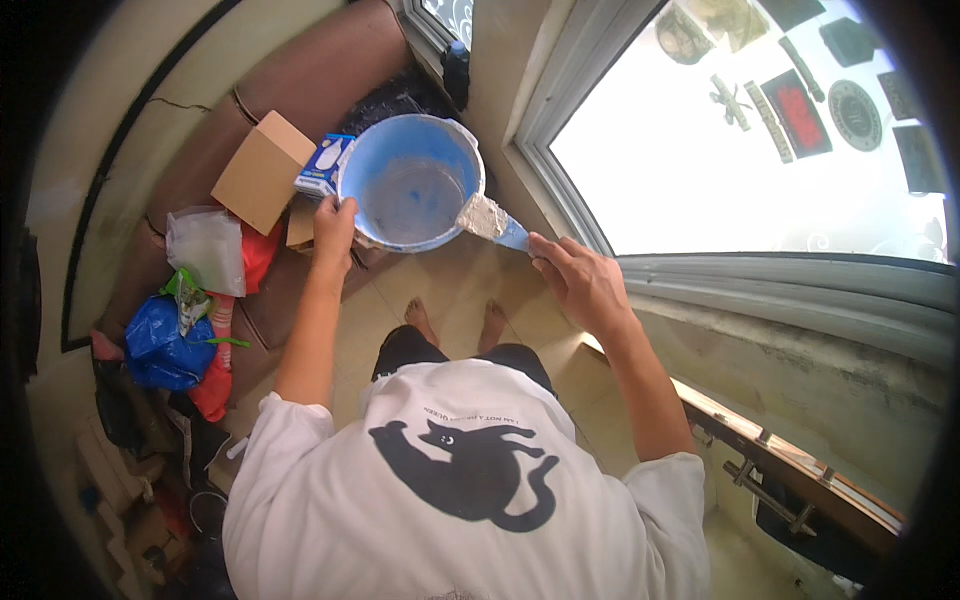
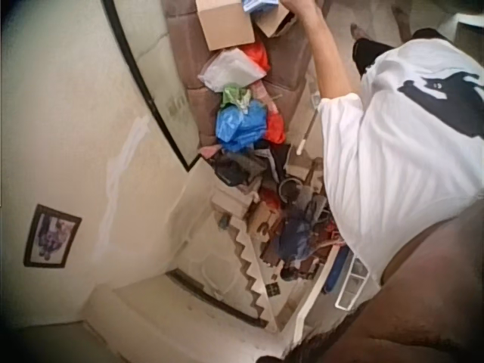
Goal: The person patches a wall near a window by applying compound with a putty knife and smoothing it over the damaged area.
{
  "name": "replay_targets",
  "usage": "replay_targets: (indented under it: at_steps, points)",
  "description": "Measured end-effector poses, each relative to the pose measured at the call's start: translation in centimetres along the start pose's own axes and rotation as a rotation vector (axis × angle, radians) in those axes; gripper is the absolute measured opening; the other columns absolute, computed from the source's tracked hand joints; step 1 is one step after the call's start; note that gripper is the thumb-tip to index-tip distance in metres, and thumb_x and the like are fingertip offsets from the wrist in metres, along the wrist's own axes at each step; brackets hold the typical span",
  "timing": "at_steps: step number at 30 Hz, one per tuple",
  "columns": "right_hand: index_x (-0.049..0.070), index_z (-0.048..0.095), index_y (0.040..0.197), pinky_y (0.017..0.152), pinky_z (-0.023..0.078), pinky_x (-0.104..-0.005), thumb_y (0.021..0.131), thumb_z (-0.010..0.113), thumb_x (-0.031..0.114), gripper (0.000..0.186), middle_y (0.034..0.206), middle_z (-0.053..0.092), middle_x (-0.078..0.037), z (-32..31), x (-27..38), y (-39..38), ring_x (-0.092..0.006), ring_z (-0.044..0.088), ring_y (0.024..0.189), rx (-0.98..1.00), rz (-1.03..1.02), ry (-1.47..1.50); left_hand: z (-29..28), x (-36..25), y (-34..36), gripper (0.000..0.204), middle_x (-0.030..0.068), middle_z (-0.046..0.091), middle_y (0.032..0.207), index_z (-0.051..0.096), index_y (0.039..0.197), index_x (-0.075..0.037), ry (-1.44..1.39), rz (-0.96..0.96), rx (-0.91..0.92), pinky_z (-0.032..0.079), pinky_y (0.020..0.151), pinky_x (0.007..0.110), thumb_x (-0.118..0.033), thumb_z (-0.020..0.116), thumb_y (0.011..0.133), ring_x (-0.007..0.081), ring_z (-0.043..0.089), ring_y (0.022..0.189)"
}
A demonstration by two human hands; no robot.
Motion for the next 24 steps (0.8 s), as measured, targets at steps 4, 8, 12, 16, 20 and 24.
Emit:
replay_targets:
  at_steps: [4, 8, 12, 16, 20, 24]
  points:
    - [0.020, 0.065, 0.126, 0.062, 0.053, -0.0401, 0.092, 0.068, 0.021, 0.034, 0.092, 0.068, -0.005, -0.7, -1.0, -0.8, -0.0277, 0.067, 0.077, 0.062, 0.093, -0.068, -0.5, -1.0, 0.0, 0.021, 0.0051, 0.061, 0.081, 0.062, 0.097, 0.004, -0.043, -0.047, -0.001, 0.046, 0.059, 0.029, -0.014, 0.057, 0.088, 0.0122, 0.056, 0.068]
    - [0.019, 0.064, 0.127, 0.065, 0.054, -0.0408, 0.093, 0.068, 0.020, 0.035, 0.097, 0.070, -0.007, -1.8, -2.3, -1.0, -0.0301, 0.068, 0.078, 0.005, 0.133, 0.018, -1.0, -2.9, 0.8, 0.018, 0.0032, 0.058, 0.077, 0.061, 0.093, 0.003, 0.062, 0.048, 0.035, 0.044, 0.058, 0.029, -0.014, 0.057, 0.088, 0.0100, 0.053, 0.066]
    - [0.018, 0.064, 0.126, 0.063, 0.052, -0.0400, 0.094, 0.066, 0.018, 0.032, 0.093, 0.068, -0.007, -2.7, -0.7, 2.0, -0.0296, 0.065, 0.073, -0.081, 0.061, 0.081, -0.5, -3.2, 1.1, 0.016, 0.0023, 0.056, 0.075, 0.059, 0.086, 0.001, 0.008, 0.003, 0.030, 0.041, 0.055, 0.028, -0.014, 0.057, 0.088, 0.0089, 0.049, 0.063]
    - [0.018, 0.066, 0.126, 0.060, 0.050, -0.0395, 0.094, 0.068, 0.016, 0.032, 0.085, 0.065, -0.006, -1.6, 0.4, 5.3, -0.0271, 0.061, 0.066, -0.081, -0.016, 0.010, 0.2, -3.0, 1.4, 0.014, 0.0018, 0.054, 0.073, 0.058, 0.085, 0.001, 0.038, 0.032, 0.070, 0.039, 0.054, 0.027, -0.014, 0.058, 0.087, 0.0083, 0.047, 0.063]
    - [0.017, 0.066, 0.124, 0.060, 0.050, -0.0392, 0.094, 0.068, 0.017, 0.031, 0.084, 0.065, -0.006, -1.5, 0.4, 5.5, -0.0263, 0.062, 0.066, -0.046, -0.026, -0.054, 0.5, -2.8, 1.4, 0.015, 0.0001, 0.050, 0.071, 0.055, 0.081, 0.000, 0.022, 0.091, 0.104, 0.037, 0.054, 0.028, -0.013, 0.059, 0.087, 0.0071, 0.043, 0.062]
    - [0.017, 0.067, 0.124, 0.060, 0.051, -0.0381, 0.094, 0.068, 0.016, 0.031, 0.084, 0.067, -0.006, -2.0, -0.8, 3.7, -0.0260, 0.063, 0.066, -0.016, -0.026, -0.021, -0.6, -2.4, 1.8, 0.016, -0.0017, 0.044, 0.068, 0.052, 0.077, -0.001, 0.029, 0.097, 0.114, 0.033, 0.053, 0.028, -0.013, 0.059, 0.087, 0.0064, 0.038, 0.061]
Point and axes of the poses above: each hand's wrist, its own y-axis towards the middle knuckle, its own z-axis out of the palm, x = y × z, the point moved 6 cm from there along y, towards the middle knuckle
